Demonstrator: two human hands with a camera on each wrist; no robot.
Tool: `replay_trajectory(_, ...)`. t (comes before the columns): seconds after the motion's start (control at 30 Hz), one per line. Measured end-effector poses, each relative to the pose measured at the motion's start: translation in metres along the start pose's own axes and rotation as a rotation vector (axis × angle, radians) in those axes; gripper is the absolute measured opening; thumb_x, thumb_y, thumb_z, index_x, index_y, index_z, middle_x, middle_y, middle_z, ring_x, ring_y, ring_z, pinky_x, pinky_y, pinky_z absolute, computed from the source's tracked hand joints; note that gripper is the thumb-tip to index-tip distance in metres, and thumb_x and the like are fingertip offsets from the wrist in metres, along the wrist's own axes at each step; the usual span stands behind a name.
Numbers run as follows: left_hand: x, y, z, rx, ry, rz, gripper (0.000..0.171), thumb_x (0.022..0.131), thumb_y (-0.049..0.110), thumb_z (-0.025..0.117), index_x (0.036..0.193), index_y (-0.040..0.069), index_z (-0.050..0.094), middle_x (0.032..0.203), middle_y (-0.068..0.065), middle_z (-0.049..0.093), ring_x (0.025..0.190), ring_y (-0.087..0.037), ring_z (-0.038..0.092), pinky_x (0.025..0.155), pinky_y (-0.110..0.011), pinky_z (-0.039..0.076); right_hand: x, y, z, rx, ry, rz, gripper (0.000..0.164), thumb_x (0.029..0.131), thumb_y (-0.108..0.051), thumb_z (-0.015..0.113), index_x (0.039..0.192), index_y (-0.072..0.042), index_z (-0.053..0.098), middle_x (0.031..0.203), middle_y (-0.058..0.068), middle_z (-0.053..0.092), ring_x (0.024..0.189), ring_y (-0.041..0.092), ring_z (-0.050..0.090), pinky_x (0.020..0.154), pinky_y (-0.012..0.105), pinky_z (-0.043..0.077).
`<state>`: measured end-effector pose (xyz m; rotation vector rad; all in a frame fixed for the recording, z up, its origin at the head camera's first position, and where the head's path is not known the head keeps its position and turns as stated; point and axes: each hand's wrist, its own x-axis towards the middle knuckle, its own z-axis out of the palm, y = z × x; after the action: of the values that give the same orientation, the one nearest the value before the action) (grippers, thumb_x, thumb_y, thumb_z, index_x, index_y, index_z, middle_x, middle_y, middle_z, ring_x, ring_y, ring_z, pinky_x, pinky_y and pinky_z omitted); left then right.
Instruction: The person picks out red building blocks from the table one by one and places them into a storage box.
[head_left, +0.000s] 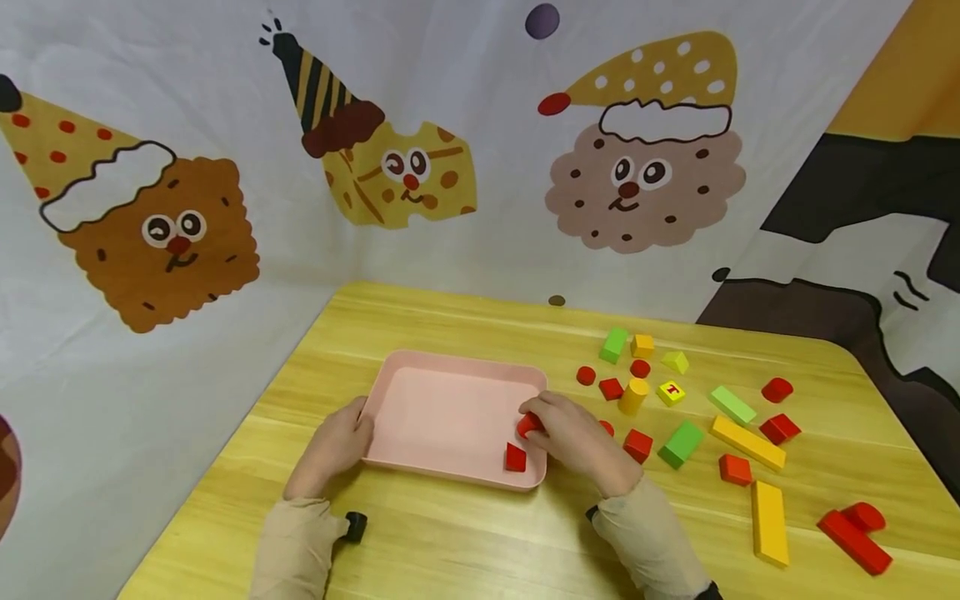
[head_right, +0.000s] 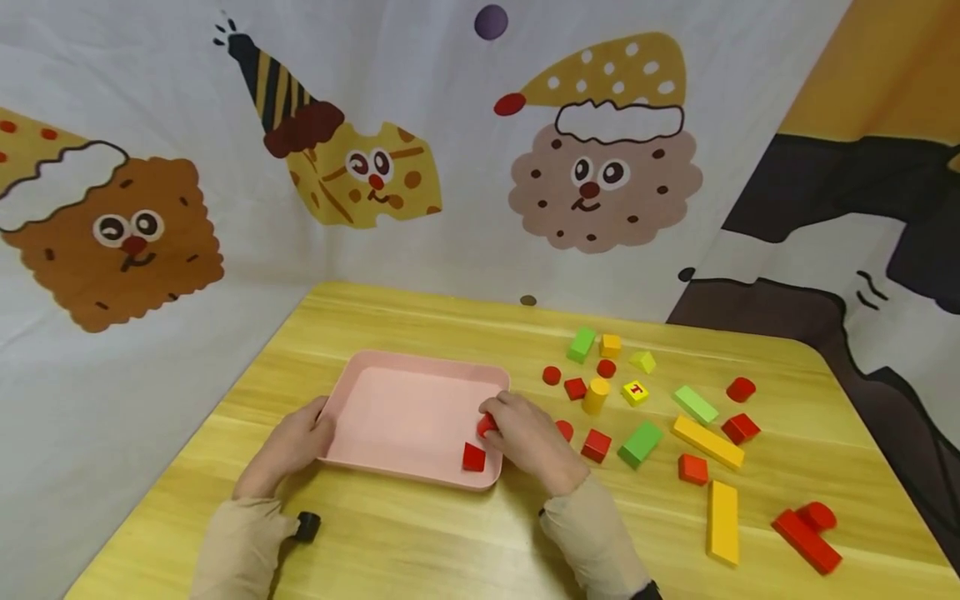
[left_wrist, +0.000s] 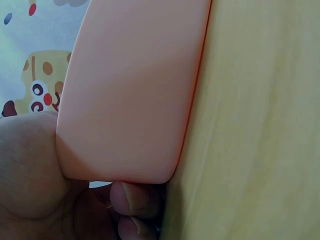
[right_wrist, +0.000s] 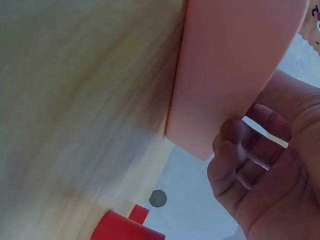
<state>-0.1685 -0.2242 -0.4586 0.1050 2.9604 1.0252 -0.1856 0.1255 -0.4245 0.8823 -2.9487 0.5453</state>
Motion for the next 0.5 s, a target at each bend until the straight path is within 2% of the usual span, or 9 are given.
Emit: replay_trajectory(0.5, 0.0024, 0.0002, -0.0003, 0.006, -0.019, -0.029, 0.032, 0.1, 0.019, 0.036, 0.124, 0.005, 0.052, 0.106, -0.017, 0.062, 0.088, -0.026, 0.055, 0.08, -0.049, 0.047, 0.002, 0.0001, 0.0079, 0.03, -0.043, 0.008, 0.031, 0.082, -0.02, 0.073, 0.111, -0.013, 0.064, 0.097, -0.006, 0.054, 0.079, 0.011, 0.05, 0.073, 0.031, 0.049)
